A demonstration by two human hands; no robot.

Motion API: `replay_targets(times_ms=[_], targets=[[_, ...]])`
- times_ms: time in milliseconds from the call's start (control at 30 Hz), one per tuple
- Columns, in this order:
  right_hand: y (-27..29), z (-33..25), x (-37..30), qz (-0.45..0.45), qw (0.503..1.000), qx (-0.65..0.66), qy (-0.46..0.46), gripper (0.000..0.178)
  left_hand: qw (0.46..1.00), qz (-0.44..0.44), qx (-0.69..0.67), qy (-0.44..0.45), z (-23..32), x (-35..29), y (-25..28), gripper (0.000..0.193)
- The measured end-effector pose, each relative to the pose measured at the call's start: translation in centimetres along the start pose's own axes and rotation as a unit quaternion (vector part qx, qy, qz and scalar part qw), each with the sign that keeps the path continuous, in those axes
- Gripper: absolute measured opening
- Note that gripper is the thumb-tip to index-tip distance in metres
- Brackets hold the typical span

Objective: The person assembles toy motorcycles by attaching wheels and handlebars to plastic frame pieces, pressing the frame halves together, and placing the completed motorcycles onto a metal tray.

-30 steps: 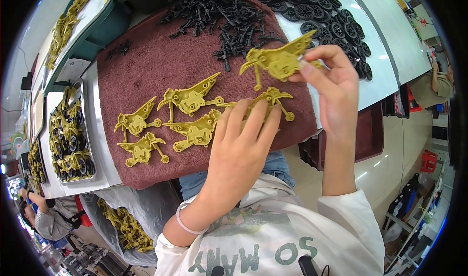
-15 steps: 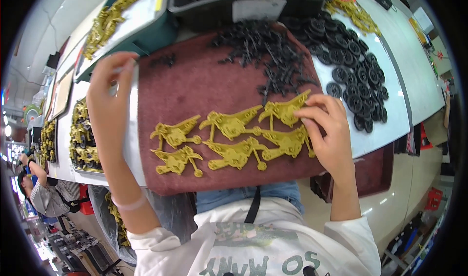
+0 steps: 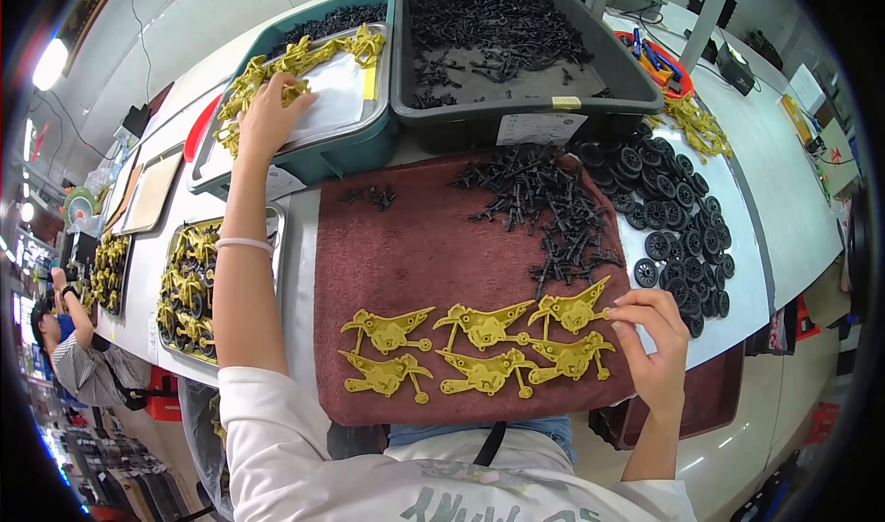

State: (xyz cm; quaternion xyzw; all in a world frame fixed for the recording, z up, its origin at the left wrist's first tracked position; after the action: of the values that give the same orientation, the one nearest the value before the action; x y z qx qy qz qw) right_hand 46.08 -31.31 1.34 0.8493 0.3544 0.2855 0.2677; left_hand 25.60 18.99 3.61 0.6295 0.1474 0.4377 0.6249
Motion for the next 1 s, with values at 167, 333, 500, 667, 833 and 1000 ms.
replay_targets(times_ms=[167,333,500,667,833,1000], targets=[[0.2,-2.0,1.4,0.009,0.999,0.026,0.036,0.015,0.933,0.274,-0.225,-0.066,2.6,-3.5,8.5,0.056],[-2.0,-4.5,0.7,-0.013,0.986,0.158,0.054,0.027,0.832,0.081,-0.549,0.008,14.0,-14.0,7.3,0.055],[-6.3,-10.9,-0.6,-0.107,0.948,0.245,0.175,0.048,0.759,-0.118,-0.636,-0.071,23.0,-26.7,5.1,0.065],[-6.5,-10.8,-3.0,-0.079,0.934,0.283,0.203,0.046,0.688,-0.087,-0.718,-0.056,24.5,-31.3,4.3,0.072],[-6.2,-12.3,-5.0,-0.036,0.927,0.229,0.295,0.027,0.689,-0.114,-0.711,-0.080,24.4,-35.4,4.0,0.077],[-6.7,-12.8,-6.5,-0.047,0.925,0.233,0.296,0.031,0.644,-0.025,-0.764,-0.037,22.6,-36.9,5.0,0.058]])
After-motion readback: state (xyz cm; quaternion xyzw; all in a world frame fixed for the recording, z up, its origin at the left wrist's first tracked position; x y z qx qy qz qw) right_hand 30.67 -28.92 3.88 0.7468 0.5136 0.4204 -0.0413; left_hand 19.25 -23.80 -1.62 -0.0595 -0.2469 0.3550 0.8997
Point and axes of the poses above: each hand's wrist, its own x-axis towards the middle knuckle, its own y-axis out of the back of the hand, z = x × y, the point moved 7 cm from there along x, towards the middle knuckle, and after that the axes turned 10 degrees about -y, right-handed, at the moved point
